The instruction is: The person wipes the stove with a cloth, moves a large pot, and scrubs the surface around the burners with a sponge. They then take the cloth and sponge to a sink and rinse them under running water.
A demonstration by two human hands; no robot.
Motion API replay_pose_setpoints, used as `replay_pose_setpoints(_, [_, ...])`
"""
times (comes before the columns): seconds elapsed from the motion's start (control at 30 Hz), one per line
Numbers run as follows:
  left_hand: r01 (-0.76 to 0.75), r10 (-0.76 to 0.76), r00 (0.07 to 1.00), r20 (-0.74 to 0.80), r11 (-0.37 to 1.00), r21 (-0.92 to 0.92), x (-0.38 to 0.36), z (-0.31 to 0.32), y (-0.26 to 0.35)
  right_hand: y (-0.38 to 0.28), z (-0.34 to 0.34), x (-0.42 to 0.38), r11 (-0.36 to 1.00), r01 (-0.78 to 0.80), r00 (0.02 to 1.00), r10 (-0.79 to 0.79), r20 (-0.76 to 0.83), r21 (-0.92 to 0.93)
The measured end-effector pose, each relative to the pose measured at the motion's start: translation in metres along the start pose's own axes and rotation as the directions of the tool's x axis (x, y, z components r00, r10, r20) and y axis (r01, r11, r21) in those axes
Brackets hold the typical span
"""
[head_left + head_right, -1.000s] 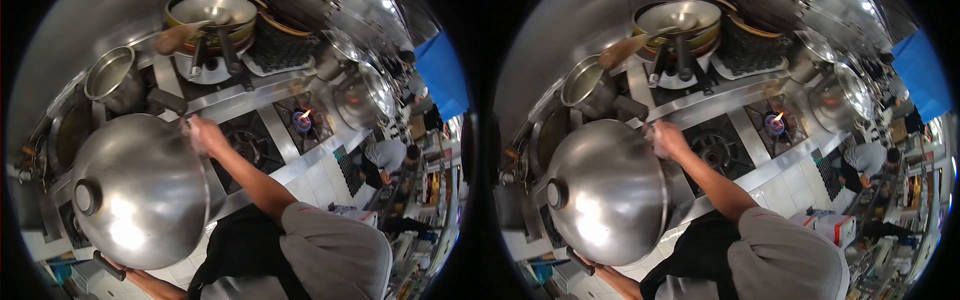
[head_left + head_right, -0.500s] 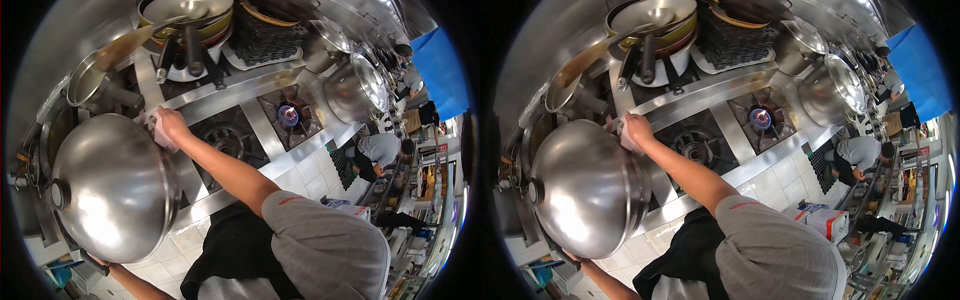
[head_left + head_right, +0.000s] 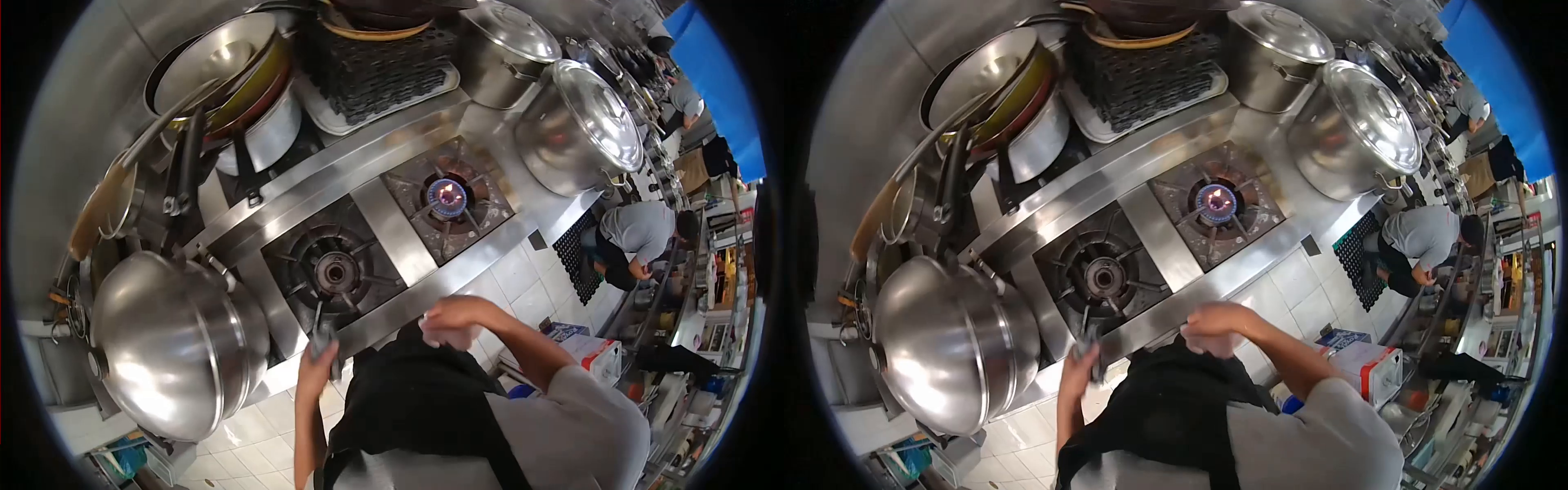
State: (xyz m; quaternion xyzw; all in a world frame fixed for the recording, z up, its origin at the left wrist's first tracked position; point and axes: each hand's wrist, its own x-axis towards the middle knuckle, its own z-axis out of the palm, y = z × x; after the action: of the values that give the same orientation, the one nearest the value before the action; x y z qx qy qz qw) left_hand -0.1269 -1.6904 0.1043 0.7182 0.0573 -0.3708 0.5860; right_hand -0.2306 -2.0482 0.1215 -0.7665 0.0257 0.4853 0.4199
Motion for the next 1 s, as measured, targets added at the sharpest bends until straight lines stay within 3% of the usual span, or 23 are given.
replay_pose_setpoints(0.03, [-0.218,0.222,0.972,-0.071,0.974,0.064,0.032,0.023,0.020,0.007,0.011,-0.010,0.998,-0.062,0.995,0.062,-0.077,0.001])
replay_pose_setpoints(0.07, [-0.324,0.324,0.946,0.022,0.940,0.108,0.058,0.040,0.063,0.012,0.018,-0.019,0.993,-0.121,0.982,0.121,-0.148,0.008])
replay_pose_setpoints(0.1, [-0.445,0.445,0.895,0.028,0.895,0.017,0.087,0.061,0.095,0.014,0.019,-0.030,0.991,-0.129,0.974,0.132,-0.184,0.025])
replay_pose_setpoints(0.13, [-0.510,0.514,0.857,-0.019,0.854,0.107,0.110,0.079,0.131,0.015,0.018,-0.043,0.996,-0.021,0.980,0.002,-0.200,-0.091])
replay_pose_setpoints(0.2, [-0.644,0.645,0.764,0.029,0.759,0.096,0.165,0.110,0.172,0.027,0.019,-0.063,0.934,0.196,0.949,-0.257,-0.181,-0.298])
replay_pose_setpoints(0.23, [-0.683,0.752,0.657,0.059,0.560,0.469,0.206,0.116,0.176,0.062,0.036,-0.060,0.948,0.159,0.919,-0.244,-0.311,-0.277])
replay_pose_setpoints(0.27, [-0.608,0.831,0.535,0.152,0.254,0.752,0.238,0.120,0.171,0.098,0.053,-0.057,0.961,0.128,0.871,-0.227,-0.435,-0.247])
replay_pose_setpoints(0.33, [-0.377,0.642,0.763,0.074,0.349,0.858,0.263,0.141,0.156,0.139,0.071,-0.058,0.972,-0.019,0.889,-0.091,-0.448,-0.236])
replay_pose_setpoints(0.4, [-0.237,0.509,0.859,0.061,0.287,0.928,0.263,0.161,0.141,0.123,0.061,-0.095,0.988,-0.156,0.875,0.146,-0.461,0.016])
replay_pose_setpoints(0.5, [-0.092,0.362,0.932,-0.017,0.282,0.955,0.245,0.185,0.134,0.192,0.104,-0.088,0.940,-0.336,0.823,0.324,-0.467,0.060])
replay_pose_setpoints(0.6, [-0.087,0.308,0.951,0.004,0.257,0.962,0.268,0.197,0.134,0.220,0.119,-0.082,0.927,-0.374,0.840,0.324,-0.435,-0.032])
replay_pose_setpoints(0.63, [-0.106,0.272,0.962,0.038,0.238,0.966,0.276,0.198,0.138,0.225,0.119,-0.089,0.938,-0.249,0.893,0.126,-0.433,-0.242])
replay_pose_setpoints(0.77, [-0.099,0.101,0.992,0.075,0.260,0.961,0.301,0.203,0.163,0.202,0.091,-0.107,0.946,-0.163,0.904,0.030,-0.426,-0.279])
replay_pose_setpoints(0.87, [-0.117,0.181,0.981,0.071,0.260,0.958,0.278,0.195,0.169,0.179,0.068,-0.109,0.912,-0.369,0.813,0.409,-0.414,0.177])
replay_pose_setpoints(0.9, [-0.130,0.344,0.938,0.038,0.247,0.960,0.261,0.194,0.160,0.183,0.065,-0.103,0.939,-0.315,0.837,0.344,-0.425,0.140])
replay_pose_setpoints(1.0, [-0.420,0.622,0.770,0.141,0.328,0.846,0.191,0.182,0.123,0.148,0.035,-0.103,0.805,-0.026,0.873,0.307,-0.379,0.592])
